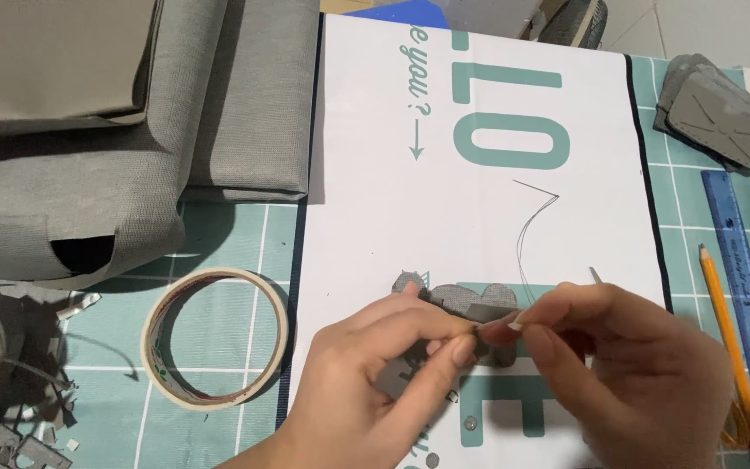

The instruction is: Tying off thread and trimming it with scissors while finishing a small grey pouch.

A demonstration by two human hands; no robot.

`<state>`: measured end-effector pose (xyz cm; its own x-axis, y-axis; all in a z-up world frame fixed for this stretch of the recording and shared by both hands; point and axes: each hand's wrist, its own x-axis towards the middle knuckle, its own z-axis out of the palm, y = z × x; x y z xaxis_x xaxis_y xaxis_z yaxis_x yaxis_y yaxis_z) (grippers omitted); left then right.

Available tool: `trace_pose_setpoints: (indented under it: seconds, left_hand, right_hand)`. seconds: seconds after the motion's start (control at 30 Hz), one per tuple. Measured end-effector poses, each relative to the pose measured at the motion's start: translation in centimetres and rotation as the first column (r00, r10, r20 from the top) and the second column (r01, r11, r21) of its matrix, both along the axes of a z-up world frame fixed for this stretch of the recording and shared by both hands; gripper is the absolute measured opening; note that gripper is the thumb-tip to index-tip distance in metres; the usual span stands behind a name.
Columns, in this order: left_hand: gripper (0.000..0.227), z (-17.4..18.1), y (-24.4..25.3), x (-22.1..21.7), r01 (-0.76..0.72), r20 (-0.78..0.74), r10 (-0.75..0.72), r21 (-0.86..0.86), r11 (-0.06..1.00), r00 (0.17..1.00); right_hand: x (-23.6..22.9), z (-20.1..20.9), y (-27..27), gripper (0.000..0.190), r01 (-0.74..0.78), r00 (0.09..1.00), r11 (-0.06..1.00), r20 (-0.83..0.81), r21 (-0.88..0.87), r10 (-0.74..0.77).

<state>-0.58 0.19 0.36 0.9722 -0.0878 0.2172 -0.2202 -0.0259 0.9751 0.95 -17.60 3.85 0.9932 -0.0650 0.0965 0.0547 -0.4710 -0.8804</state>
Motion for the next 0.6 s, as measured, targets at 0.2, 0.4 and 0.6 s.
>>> trace_pose_setpoints:
  seconds: [0.2, 0.4, 0.6]
  left_hand:
    - [0.007, 0.3, 0.1, 0.5, 0.001, -0.063, -0.006, -0.080, 0.997, 0.998]
    - [0.008, -0.1, 0.0, 0.5, -0.046, -0.097, 0.031, -0.154, 0.987, 0.995]
    - [0.010, 0.0, 0.0, 0.4, -0.028, -0.026, 0.027, -0.029, 0.999, 0.999]
  right_hand:
    - [-0.1, 0.0, 0.0, 0.002, -0.030, 1.000, 0.998, 0.003, 0.053, 0.030]
    - [2.4, -3.2, -4.3, 0.021, 0.164, 0.962, 0.770, -0.273, 0.617, 0.014]
    - [1.3, -1.1, -1.3, 0.006, 0.044, 0.984, 0.995, 0.175, -0.088, -0.028]
